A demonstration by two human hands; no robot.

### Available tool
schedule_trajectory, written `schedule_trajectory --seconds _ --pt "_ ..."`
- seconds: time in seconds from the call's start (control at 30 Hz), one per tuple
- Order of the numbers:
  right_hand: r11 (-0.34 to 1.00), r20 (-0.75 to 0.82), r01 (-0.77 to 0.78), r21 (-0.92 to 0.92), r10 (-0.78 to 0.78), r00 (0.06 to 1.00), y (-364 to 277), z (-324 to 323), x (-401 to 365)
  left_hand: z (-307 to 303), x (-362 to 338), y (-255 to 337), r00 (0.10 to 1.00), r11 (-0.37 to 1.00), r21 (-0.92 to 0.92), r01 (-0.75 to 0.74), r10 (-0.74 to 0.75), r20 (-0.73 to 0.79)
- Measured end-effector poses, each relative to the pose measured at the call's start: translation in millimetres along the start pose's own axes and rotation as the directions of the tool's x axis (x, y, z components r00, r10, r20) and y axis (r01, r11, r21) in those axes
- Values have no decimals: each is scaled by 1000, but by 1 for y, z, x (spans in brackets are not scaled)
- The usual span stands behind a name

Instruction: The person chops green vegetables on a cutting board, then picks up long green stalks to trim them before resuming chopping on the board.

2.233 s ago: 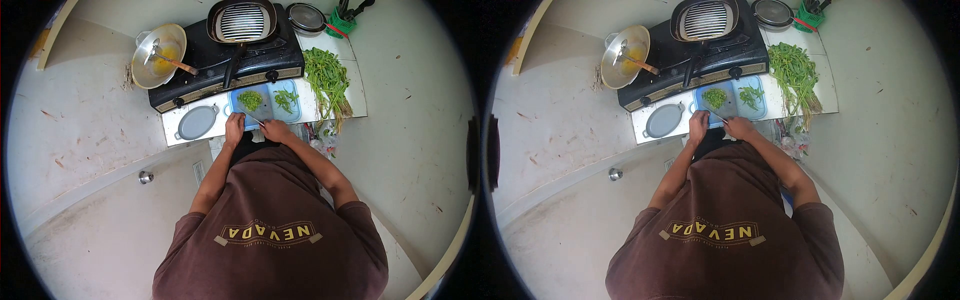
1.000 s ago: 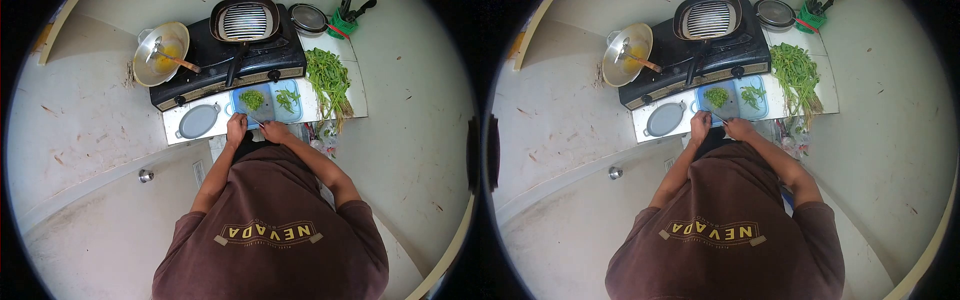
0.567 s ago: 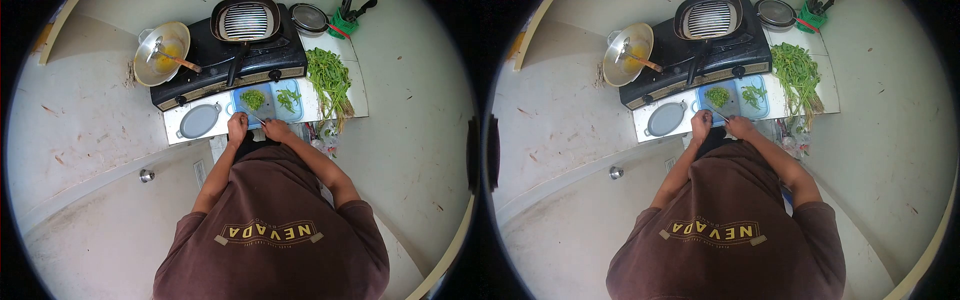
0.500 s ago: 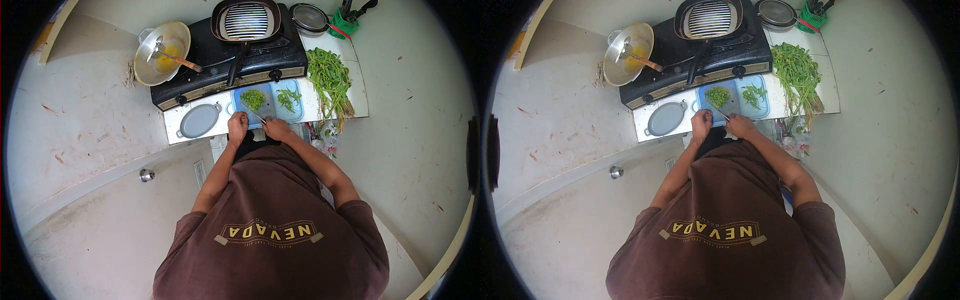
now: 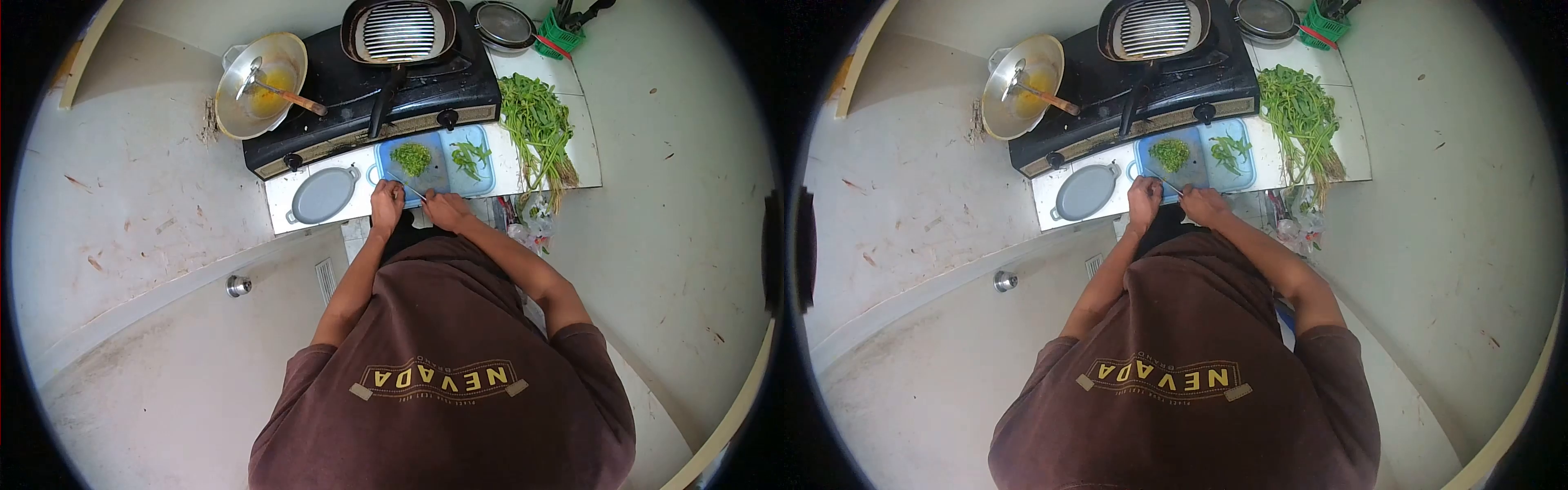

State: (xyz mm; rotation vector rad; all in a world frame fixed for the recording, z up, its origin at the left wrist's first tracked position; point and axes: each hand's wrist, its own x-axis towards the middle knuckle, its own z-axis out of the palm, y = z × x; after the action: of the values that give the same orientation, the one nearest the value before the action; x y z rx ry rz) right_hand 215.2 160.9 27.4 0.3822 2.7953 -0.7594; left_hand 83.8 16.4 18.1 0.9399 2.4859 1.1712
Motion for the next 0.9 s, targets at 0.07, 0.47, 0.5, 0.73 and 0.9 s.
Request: schedule_trajectory --seconds 0.07,0.47,0.5,0.73,0.9 --pt "1000 41 -11 -29 12 999 -3 3 7 1 0 0 1000 999 43 -4 3 10" --pt "999 -7 -15 28 15 1000 2 1 8 -5 -6 2 991 989 49 -136 136 21" --pt "1000 -4 -12 27 12 1000 1 0 8 -5 -6 1 990 989 47 -141 140 19" --pt "999 50 -7 45 5 999 -4 1 6 -3 -8 -6 995 995 36 -97 96 31" --pt "1000 15 -7 2 7 1000 -7 8 15 -1 -7 -9 991 990 50 -135 135 3"
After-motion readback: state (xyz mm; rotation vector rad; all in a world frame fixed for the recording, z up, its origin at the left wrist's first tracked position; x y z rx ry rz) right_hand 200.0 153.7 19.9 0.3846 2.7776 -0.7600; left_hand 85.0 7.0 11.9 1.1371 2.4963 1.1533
